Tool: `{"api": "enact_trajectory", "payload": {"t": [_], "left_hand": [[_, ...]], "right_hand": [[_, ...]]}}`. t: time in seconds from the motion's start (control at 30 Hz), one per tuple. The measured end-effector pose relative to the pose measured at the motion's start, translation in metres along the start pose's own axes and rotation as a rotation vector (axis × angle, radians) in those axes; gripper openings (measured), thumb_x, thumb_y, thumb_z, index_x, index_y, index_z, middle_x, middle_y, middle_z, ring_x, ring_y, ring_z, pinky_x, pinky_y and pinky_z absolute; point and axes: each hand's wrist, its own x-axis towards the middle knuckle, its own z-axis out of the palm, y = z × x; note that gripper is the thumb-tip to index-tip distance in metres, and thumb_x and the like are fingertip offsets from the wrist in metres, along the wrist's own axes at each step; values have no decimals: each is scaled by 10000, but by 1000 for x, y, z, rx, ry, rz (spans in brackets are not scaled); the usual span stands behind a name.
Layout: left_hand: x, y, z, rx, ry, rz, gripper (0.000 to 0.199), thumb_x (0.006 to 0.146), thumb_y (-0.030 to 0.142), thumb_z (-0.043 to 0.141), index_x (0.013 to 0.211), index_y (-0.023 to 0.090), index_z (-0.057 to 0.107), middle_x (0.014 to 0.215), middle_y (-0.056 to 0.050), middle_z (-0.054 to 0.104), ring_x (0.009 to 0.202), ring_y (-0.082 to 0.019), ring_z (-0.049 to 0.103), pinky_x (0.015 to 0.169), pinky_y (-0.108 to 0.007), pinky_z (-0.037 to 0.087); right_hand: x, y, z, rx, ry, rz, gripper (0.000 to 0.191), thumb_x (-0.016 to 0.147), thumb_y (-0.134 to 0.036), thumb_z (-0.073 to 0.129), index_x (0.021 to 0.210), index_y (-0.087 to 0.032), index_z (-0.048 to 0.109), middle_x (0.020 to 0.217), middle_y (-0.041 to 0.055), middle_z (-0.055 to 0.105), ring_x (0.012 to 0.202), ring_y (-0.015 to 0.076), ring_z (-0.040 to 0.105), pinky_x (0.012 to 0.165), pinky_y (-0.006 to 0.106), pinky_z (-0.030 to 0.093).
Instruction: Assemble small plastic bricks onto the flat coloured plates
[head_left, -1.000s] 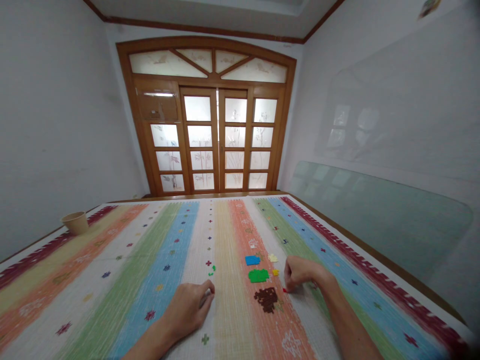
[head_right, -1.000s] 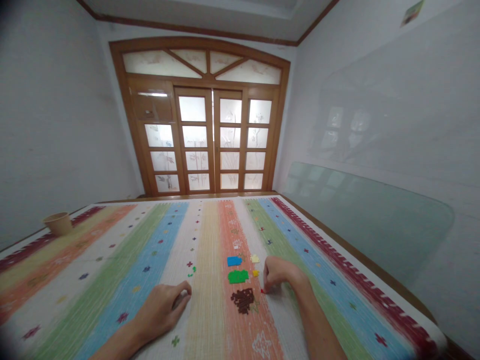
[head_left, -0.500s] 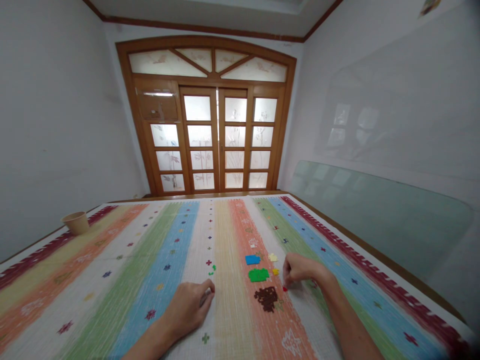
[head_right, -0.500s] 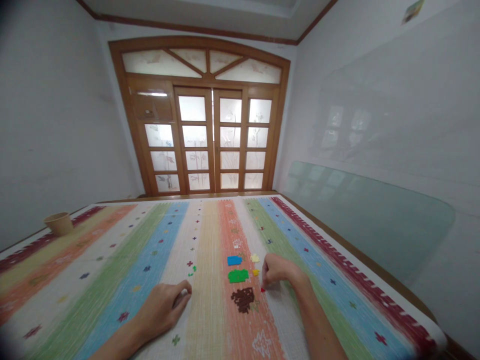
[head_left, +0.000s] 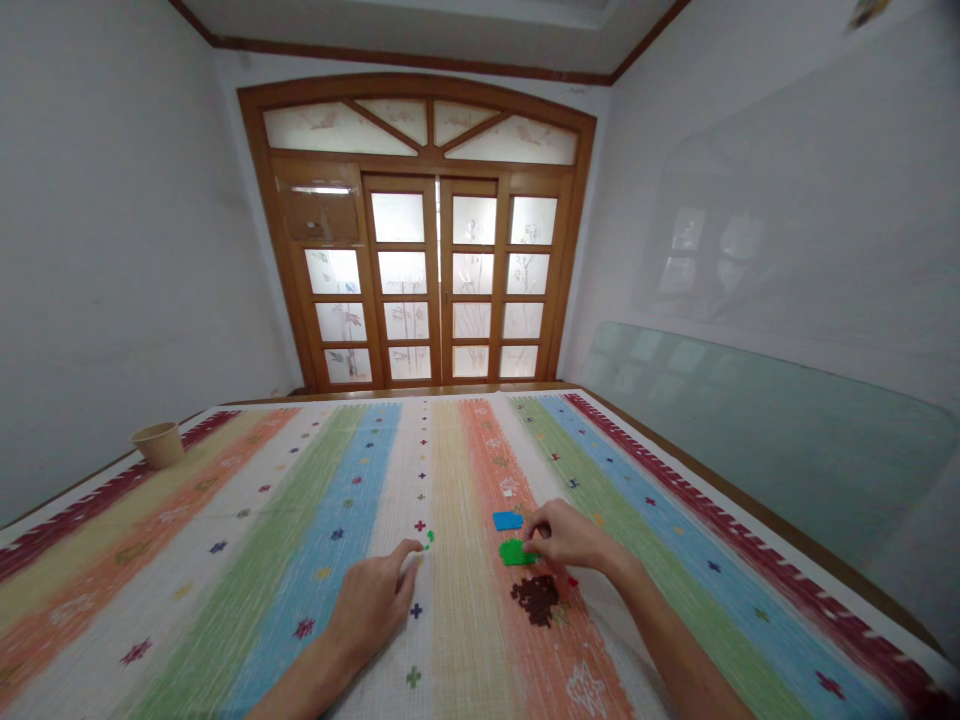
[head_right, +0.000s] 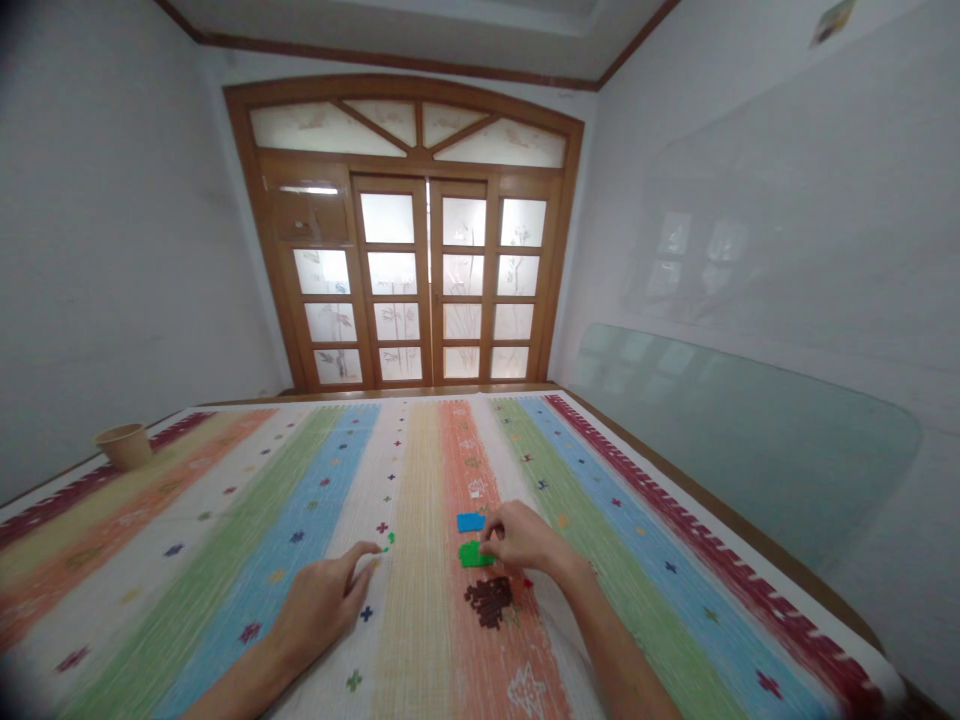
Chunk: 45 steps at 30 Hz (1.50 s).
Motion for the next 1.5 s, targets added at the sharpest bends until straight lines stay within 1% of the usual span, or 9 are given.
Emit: {"api": "enact_trajectory", "payload": {"t": [0.27,0.43,0.57,0.73,0.87,1.0,1.13,1.3,1.5], "left_hand": [[2,-2,3,77,-52,-52,381,969,333,390,1269,244,608,862,-71,760,825,-224,721,707,-284,473],[2,-3,4,55,-45,-22,395,983,346,368,1252,238,635,947,-91,766,862,-229,721,736,-294,482],[1,-4,4,31,-37,-9,386,987,346,377,1250,246,641,962,-89,768,867,-237,725,742,-304,488],[1,-3,4,11,-45,4,349,979,310,405,1202,249,667,935,-81,771,860,-245,727,741,-315,492],[-1,-4,5,-21,-28,40,326,972,291,418,1150,254,688,970,-58,772,878,-237,725,751,-307,491],[-2,-5,8,-58,3,86,304,955,280,440,1089,259,711,923,-39,776,825,-221,728,724,-287,484],[-3,-5,10,-79,6,146,273,942,259,458,1026,253,717,815,-26,767,727,-197,717,659,-261,460],[-4,-4,9,-108,26,195,201,916,253,518,971,244,711,728,-7,742,672,-182,699,641,-248,439],[-4,-3,8,-105,1,217,160,914,263,545,946,236,699,715,-2,738,677,-196,703,630,-259,424]], "right_hand": [[2,-19,11,-66,67,-86,145,757,-268,672,782,-200,797,583,4,634,529,112,466,536,228,279],[1,-31,16,-106,72,-108,137,776,-228,664,801,-208,797,606,13,646,547,116,488,554,232,278],[0,-36,19,-140,84,-108,141,789,-226,662,834,-216,795,638,21,669,586,131,529,574,241,285],[-2,-42,24,-152,84,-111,137,810,-263,666,843,-219,791,706,47,715,656,162,599,607,248,335],[-3,-48,31,-157,69,-101,147,834,-278,659,884,-224,786,782,61,744,738,189,642,658,263,373],[-4,-52,41,-184,50,-87,174,862,-307,638,925,-227,779,773,59,737,764,195,648,686,266,385],[-7,-62,49,-177,48,-107,201,878,-302,604,962,-226,771,843,70,752,806,202,663,709,267,394],[-12,-80,55,-141,31,-171,212,859,-247,580,943,-236,775,769,46,760,719,181,672,674,255,395],[-13,-83,68,-145,45,-183,244,866,-247,552,988,-241,764,786,53,771,745,196,698,678,260,401]]}}
